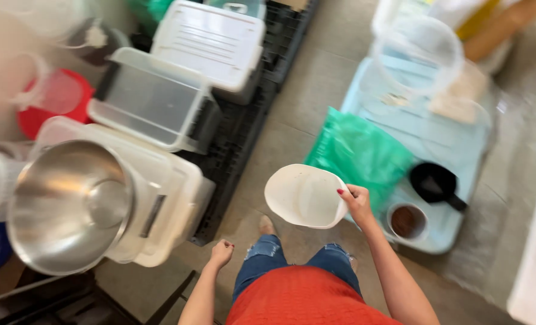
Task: Scooping green coffee beans from a large storage bag into a pitcher and weighing them on a digital scale for roasting.
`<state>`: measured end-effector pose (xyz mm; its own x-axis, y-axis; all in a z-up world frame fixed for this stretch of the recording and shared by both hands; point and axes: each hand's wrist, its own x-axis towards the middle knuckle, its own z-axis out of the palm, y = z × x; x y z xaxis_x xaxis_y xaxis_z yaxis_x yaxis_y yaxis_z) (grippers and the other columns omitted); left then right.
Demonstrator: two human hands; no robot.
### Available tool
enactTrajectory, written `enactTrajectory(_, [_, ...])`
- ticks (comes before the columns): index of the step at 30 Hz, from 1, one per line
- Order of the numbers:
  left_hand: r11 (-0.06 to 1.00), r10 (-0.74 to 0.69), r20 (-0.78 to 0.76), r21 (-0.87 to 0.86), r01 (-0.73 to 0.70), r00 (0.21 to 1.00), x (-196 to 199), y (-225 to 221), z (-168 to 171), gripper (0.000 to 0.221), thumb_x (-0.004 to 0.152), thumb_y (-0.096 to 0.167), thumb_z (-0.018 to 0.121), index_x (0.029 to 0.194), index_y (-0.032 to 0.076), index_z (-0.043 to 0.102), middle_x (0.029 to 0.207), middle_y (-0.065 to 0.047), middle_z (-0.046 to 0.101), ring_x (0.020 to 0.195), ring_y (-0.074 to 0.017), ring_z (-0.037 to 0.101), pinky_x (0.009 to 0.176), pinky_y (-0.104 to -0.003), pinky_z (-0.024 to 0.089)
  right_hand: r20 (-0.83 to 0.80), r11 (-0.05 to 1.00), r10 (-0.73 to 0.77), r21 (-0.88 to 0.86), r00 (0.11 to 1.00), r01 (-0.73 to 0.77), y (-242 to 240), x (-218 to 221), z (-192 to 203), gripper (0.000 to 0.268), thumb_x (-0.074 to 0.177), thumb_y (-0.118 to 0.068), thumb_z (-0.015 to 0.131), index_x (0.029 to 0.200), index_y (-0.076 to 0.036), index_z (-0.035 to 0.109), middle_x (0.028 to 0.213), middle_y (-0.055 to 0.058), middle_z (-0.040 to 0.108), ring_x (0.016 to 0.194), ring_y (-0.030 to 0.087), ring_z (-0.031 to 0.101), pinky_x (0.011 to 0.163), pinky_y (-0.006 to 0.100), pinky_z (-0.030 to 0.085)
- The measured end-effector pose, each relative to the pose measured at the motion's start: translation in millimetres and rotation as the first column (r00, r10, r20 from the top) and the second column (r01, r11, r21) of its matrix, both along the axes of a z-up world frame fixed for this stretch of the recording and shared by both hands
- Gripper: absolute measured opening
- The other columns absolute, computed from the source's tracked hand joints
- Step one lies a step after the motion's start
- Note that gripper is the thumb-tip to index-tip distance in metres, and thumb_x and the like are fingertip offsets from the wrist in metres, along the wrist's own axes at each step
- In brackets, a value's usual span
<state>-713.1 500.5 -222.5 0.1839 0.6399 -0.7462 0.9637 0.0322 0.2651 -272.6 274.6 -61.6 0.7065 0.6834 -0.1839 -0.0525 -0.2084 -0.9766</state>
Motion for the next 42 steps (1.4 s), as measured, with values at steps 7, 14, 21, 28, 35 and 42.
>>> enactTrajectory(7, [0.995,0.065,-0.050,-0.076,-0.069,0.997,21,114,35,0.023,0.092,0.031,0.052,0.099,0.021,0.071,0.111,-0.007,0.075,0.106,-0.0272,0.069,0.088,-0.041,0.052,0.032,0.999,-0.032,0.029,0.999,0.031,132,29,27,0.040,0.090,-0.033,0.065,0.060,-0.015,0.047,0.062,-0.010,0.034,0.059,0.005,0.028,0.051,0.027,0.018])
enactTrajectory(14, [0.997,0.062,-0.033,-0.034,-0.064,0.997,119,236,19,0.024,0.077,0.017,0.049,0.093,0.018,0.066,0.089,-0.008,0.080,0.096,-0.0310,0.072,0.086,-0.039,0.050,-0.039,0.980,-0.179,0.077,0.983,0.181,223,139,-9,0.034,0.088,-0.030,0.067,0.061,-0.013,0.056,0.058,-0.009,0.040,0.053,0.004,0.032,0.046,0.026,0.021])
enactTrajectory(21, [0.992,-0.112,0.000,-0.051,0.112,0.994,254,331,52,0.026,0.091,0.031,0.042,0.097,0.019,0.065,0.111,-0.012,0.074,0.109,-0.0355,0.066,0.092,-0.044,0.047,0.019,0.978,-0.205,0.030,0.979,0.204,320,242,18,0.038,0.088,-0.031,0.067,0.060,-0.015,0.046,0.063,-0.010,0.036,0.059,0.004,0.031,0.050,0.025,0.021])
enactTrajectory(28, [0.960,0.278,0.201,-0.098,-0.263,0.939,401,427,40,0.018,0.089,0.029,0.042,0.087,0.017,0.056,0.081,-0.005,0.074,0.066,-0.0228,0.077,0.062,-0.033,0.048,-0.023,0.928,-0.358,0.099,0.933,0.358,445,362,40,0.042,0.086,-0.031,0.064,0.062,-0.020,0.033,0.064,-0.011,0.027,0.061,0.005,0.022,0.054,0.026,0.015])
enactTrajectory(35, [0.956,0.290,0.358,-0.139,-0.257,0.887,563,516,-1,0.041,0.101,0.039,0.048,0.120,0.004,0.058,0.085,-0.015,0.076,0.065,-0.0259,0.078,0.074,-0.038,0.062,0.130,0.908,-0.416,0.103,0.900,0.405,588,595,-5,0.037,0.095,-0.042,0.075,0.072,-0.018,0.060,0.063,-0.002,0.050,0.059,0.006,0.043,0.054,0.023,0.034])
enactTrajectory(42, [0.874,0.477,0.491,-0.173,-0.455,0.729,684,561,3,0.032,0.101,0.034,0.053,0.114,0.006,0.061,0.088,-0.019,0.075,0.070,-0.0295,0.077,0.071,-0.038,0.061,0.293,0.946,-0.325,0.109,0.899,0.306,794,756,98,0.035,0.090,-0.049,0.086,0.087,-0.017,0.071,0.067,-0.003,0.056,0.056,0.007,0.051,0.053,0.026,0.043])
